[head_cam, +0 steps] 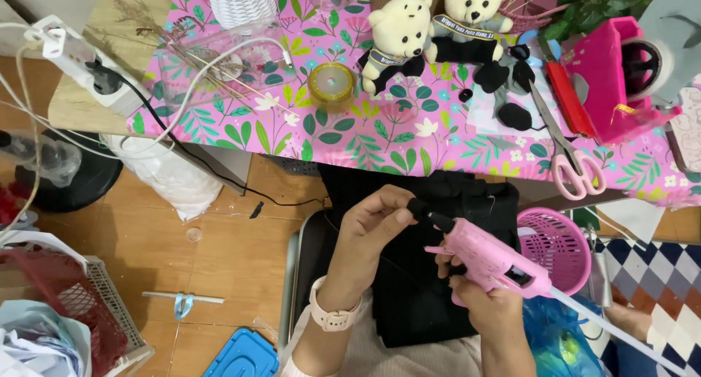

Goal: Using a hot glue gun to attach small black accessories like ears and hats to white bear figurines

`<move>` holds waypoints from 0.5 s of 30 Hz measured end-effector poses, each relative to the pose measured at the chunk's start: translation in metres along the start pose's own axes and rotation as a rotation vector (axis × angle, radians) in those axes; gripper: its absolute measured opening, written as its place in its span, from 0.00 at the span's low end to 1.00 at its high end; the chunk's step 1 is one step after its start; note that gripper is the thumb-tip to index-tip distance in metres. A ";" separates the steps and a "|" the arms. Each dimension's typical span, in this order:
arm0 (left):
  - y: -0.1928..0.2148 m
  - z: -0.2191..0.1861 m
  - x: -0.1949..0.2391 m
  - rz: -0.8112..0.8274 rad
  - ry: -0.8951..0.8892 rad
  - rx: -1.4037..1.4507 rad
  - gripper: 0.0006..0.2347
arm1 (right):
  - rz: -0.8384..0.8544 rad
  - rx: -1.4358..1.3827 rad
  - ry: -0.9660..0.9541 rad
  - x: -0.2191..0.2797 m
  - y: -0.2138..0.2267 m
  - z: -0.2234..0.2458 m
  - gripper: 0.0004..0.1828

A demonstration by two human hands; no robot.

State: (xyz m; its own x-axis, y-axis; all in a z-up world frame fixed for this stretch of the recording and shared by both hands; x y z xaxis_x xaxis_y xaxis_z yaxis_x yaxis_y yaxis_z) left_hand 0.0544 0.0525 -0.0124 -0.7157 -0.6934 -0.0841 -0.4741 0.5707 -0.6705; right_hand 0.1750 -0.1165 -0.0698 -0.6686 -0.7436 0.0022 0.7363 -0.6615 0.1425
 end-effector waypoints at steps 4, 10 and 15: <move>-0.003 -0.004 0.004 -0.009 -0.010 -0.030 0.04 | -0.030 0.074 -0.071 0.005 0.002 -0.008 0.23; -0.005 -0.006 0.005 -0.002 -0.005 -0.085 0.02 | -0.030 0.048 0.010 0.006 0.004 -0.002 0.14; -0.005 -0.007 0.006 -0.011 0.000 -0.094 0.02 | 0.051 -0.015 0.092 0.002 -0.005 0.015 0.13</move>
Point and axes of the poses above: each hand's wrist, its own x-axis away from the middle knuckle, its own y-axis out of the back of the hand, z = x × y, the point moved 7 cm from there along -x, towards the middle knuckle, and after that the axes turned 7 degrees about x, right-handed, at the moved point
